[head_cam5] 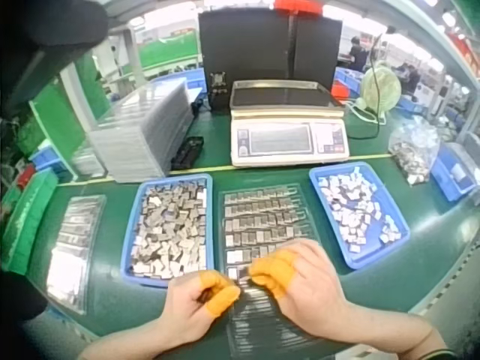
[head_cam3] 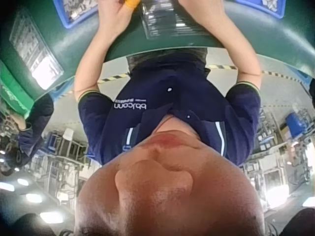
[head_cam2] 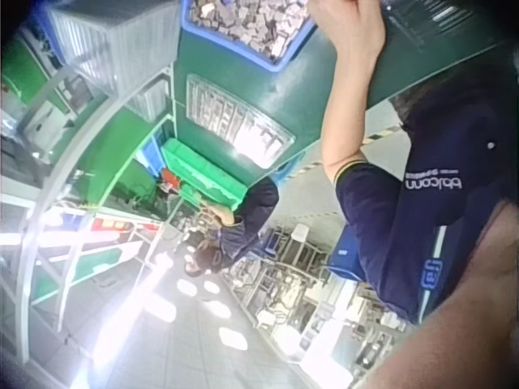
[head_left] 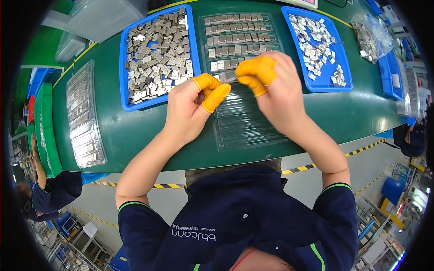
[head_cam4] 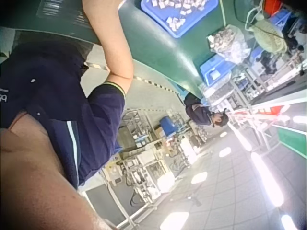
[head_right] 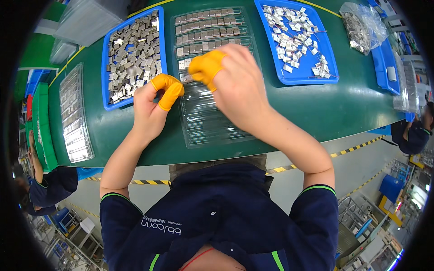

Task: The person picks small metallic rectangular components from a blue tray and places them into a clear plastic tray with compartments. They also pick small white rectangular components from another blue tray and place them into the same clear plastic tray. The person wears yellow finger cots and works at a green table in a factory setting.

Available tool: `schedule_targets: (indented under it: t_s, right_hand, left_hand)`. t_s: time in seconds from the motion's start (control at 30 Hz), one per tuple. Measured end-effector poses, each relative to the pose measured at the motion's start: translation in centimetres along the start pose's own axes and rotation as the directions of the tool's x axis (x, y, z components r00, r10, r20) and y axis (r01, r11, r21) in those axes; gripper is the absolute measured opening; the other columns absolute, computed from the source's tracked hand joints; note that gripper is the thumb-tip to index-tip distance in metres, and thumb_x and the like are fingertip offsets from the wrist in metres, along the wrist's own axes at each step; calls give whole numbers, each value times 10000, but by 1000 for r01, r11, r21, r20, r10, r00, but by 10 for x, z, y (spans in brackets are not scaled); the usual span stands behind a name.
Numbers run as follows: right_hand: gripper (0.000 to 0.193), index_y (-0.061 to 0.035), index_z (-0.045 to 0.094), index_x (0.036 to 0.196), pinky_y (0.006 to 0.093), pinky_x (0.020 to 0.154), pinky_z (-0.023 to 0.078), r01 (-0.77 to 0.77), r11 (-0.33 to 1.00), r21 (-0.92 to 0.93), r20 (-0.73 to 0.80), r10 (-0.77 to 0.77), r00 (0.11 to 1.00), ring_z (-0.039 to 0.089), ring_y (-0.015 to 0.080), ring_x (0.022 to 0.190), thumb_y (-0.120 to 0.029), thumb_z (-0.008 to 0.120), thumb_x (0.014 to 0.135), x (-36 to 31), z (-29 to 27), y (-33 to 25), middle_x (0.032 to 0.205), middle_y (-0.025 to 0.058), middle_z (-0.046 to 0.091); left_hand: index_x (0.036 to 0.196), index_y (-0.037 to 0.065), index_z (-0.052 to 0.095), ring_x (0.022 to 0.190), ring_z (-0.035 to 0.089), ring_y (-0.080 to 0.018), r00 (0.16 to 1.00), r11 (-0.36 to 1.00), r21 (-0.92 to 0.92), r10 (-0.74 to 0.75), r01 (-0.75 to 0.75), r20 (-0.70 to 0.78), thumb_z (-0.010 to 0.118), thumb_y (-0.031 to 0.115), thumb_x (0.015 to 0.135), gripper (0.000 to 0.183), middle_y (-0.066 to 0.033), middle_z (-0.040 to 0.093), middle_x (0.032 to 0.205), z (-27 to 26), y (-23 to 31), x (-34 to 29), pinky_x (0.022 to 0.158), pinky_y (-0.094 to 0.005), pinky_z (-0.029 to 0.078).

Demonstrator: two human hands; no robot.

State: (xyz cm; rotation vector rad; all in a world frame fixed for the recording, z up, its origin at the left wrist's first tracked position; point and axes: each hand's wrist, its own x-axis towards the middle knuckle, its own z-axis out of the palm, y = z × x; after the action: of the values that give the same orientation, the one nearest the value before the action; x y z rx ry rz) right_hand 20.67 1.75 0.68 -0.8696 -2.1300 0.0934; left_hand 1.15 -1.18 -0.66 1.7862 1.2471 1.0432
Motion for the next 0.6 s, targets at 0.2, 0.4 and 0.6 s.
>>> schedule_targets:
  t_s: [0.2, 0.4, 0.6]
  right_hand:
    - [235, 14, 596, 863, 418, 874, 412, -74, 985, -159, 142, 96, 985, 529, 307, 950, 16, 633, 632, -17, -1, 14, 918, 135, 583]
    - [167, -3, 605, 858, 411, 910, 399, 18, 976, -217, 167, 19, 986, 515, 283, 986, -57, 606, 701, -17, 8, 13, 977, 111, 573]
    - [183, -47, 622, 882, 403, 931, 379, -46, 991, -127, 191, 70, 979, 506, 258, 1019, -79, 657, 705, -15, 9, 10, 1005, 61, 574]
  left_hand:
    - [872, -29, 637, 618, 502, -69, 997, 994, 94, -52, 57, -52, 566, 128, 884, 173, -35, 630, 751, -11, 4, 5, 582, -206, 405]
    - [873, -32, 649, 599, 486, -49, 995, 996, 71, -55, 61, -86, 591, 115, 870, 158, -27, 642, 750, -12, 4, 6, 557, -185, 390]
    - [850, -4, 665, 537, 558, -137, 924, 957, 285, 154, -52, -349, 692, 94, 772, 128, -94, 629, 701, -22, -14, 13, 491, -246, 427]
